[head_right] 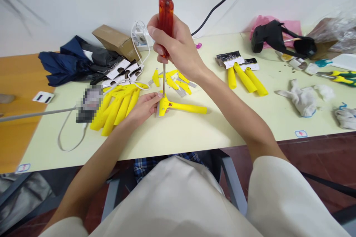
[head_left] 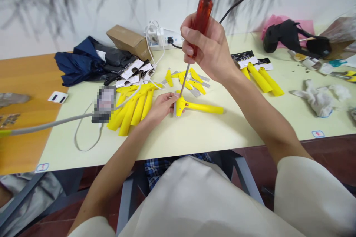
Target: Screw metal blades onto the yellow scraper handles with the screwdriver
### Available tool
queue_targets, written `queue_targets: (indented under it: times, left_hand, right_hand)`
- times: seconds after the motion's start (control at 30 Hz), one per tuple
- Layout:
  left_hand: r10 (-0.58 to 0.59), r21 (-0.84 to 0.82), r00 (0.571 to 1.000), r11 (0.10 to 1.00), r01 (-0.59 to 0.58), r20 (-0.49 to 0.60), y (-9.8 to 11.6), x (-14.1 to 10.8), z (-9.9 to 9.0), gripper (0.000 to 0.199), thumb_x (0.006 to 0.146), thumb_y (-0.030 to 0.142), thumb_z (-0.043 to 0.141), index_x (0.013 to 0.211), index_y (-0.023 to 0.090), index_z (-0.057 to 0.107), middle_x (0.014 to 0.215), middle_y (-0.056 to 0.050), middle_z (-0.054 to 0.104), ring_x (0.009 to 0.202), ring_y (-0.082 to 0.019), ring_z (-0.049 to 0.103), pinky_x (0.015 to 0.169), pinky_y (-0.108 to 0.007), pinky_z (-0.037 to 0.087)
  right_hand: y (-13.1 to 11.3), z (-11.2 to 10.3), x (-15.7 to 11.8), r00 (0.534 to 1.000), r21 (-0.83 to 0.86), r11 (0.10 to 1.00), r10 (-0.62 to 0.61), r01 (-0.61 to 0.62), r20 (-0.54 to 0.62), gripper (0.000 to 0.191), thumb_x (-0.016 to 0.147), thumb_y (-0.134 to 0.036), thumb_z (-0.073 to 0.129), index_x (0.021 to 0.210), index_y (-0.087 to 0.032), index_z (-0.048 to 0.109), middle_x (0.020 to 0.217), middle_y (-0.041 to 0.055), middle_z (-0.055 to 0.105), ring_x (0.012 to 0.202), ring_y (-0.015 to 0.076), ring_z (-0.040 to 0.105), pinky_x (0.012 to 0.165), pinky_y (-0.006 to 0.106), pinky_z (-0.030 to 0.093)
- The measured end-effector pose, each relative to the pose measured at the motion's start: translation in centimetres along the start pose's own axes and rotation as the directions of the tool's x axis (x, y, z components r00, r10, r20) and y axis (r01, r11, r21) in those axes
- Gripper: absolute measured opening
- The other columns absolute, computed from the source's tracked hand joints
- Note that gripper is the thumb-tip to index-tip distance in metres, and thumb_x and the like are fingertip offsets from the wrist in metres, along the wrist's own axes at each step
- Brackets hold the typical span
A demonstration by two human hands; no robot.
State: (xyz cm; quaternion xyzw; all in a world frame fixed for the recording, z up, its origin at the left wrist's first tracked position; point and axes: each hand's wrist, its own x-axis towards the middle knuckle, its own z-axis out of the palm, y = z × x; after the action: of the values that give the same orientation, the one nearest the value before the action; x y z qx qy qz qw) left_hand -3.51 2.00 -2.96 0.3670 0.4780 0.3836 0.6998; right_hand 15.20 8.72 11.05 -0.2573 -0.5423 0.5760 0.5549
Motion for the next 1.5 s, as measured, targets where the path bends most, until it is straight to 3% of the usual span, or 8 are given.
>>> queue_targets:
  times: [0.13,0.27,0.5,0.63,0.93,1.3,1.5]
  left_hand:
    - [-0.02,0.018,1.0,1.0,0.02,-0.012,-0.1,0.1,-0.2,0.03,0.1,0.04,0.087,0.101,0.012,0.076,0.102,-0.016,0.085,0.093,-0.029,0.086,0.081,-0.039,0.074]
    - [-0.023,0.005,1.0,1.0,0.023,-0.013,-0.1,0.2,-0.3,0.028,0.1,0.039,0.087,0.098,0.013,0.076,0.103,-0.017,0.086,0.093,-0.029,0.086,0.084,-0.042,0.075]
    - [-0.027,-0.001,1.0,1.0,0.027,-0.008,-0.3,0.3,-0.5,0.031,0.099,0.039,0.089,0.096,0.012,0.074,0.101,-0.02,0.086,0.093,-0.031,0.087,0.085,-0.044,0.075]
    - [-0.007,-0.013,1.0,1.0,0.007,-0.014,-0.6,0.5,-0.6,0.03,0.1,0.039,0.087,0.094,0.012,0.074,0.099,-0.019,0.086,0.094,-0.032,0.087,0.082,-0.042,0.075]
    - [-0.02,-0.005,1.0,1.0,0.02,-0.011,-0.3,0.3,-0.5,0.026,0.098,0.035,0.087,0.096,0.013,0.075,0.099,-0.018,0.086,0.095,-0.032,0.087,0.084,-0.045,0.075]
    - [-0.035,-0.033,0.999,0.999,0.035,-0.011,0.0,0.2,-0.4,0.02,0.1,0.031,0.083,0.094,0.013,0.076,0.098,-0.017,0.085,0.096,-0.031,0.086,0.084,-0.044,0.075]
    - [-0.033,-0.018,0.999,0.999,0.033,-0.001,0.2,0.0,-0.3,0.022,0.102,0.031,0.082,0.094,0.011,0.076,0.099,-0.018,0.086,0.093,-0.03,0.086,0.085,-0.044,0.074]
  right_hand:
    - [0.0,0.2,-0.5,0.999,-0.046,0.999,0.023,-0.021,0.039,0.03,0.082,-0.042,0.094,0.086,-0.032,0.066,0.078,-0.0012,0.057,0.066,0.0193,0.051,0.057,0.035,0.043]
    - [0.0,0.6,-1.2,0.988,-0.02,0.999,-0.04,0.044,0.147,0.029,0.086,-0.045,0.092,0.085,-0.028,0.068,0.083,-0.0012,0.055,0.066,0.0154,0.046,0.059,0.033,0.044]
    - [0.2,0.7,-1.7,0.97,-0.027,0.998,-0.047,0.055,0.237,0.038,0.089,-0.057,0.093,0.09,-0.028,0.068,0.082,-0.0011,0.052,0.068,0.0163,0.044,0.06,0.032,0.047]
    - [0.5,0.6,-1.7,0.949,0.022,0.999,-0.048,0.043,0.312,0.038,0.09,-0.054,0.095,0.092,-0.027,0.068,0.084,-0.002,0.053,0.067,0.0146,0.044,0.061,0.031,0.048]
    - [-0.2,0.5,-1.5,0.965,0.014,0.997,-0.076,0.075,0.251,0.034,0.095,-0.048,0.091,0.091,-0.027,0.065,0.081,-0.0015,0.051,0.066,0.0156,0.043,0.058,0.032,0.042]
    - [0.5,-0.5,-0.7,0.946,-0.04,0.995,-0.075,0.093,0.315,0.04,0.099,-0.054,0.086,0.099,-0.026,0.058,0.083,-0.003,0.05,0.068,0.014,0.044,0.061,0.032,0.045]
    - [0.5,-1.4,0.3,0.927,-0.069,0.986,-0.119,0.153,0.356,0.052,0.096,-0.07,0.085,0.094,-0.028,0.053,0.078,-0.004,0.052,0.068,0.0149,0.05,0.062,0.033,0.051]
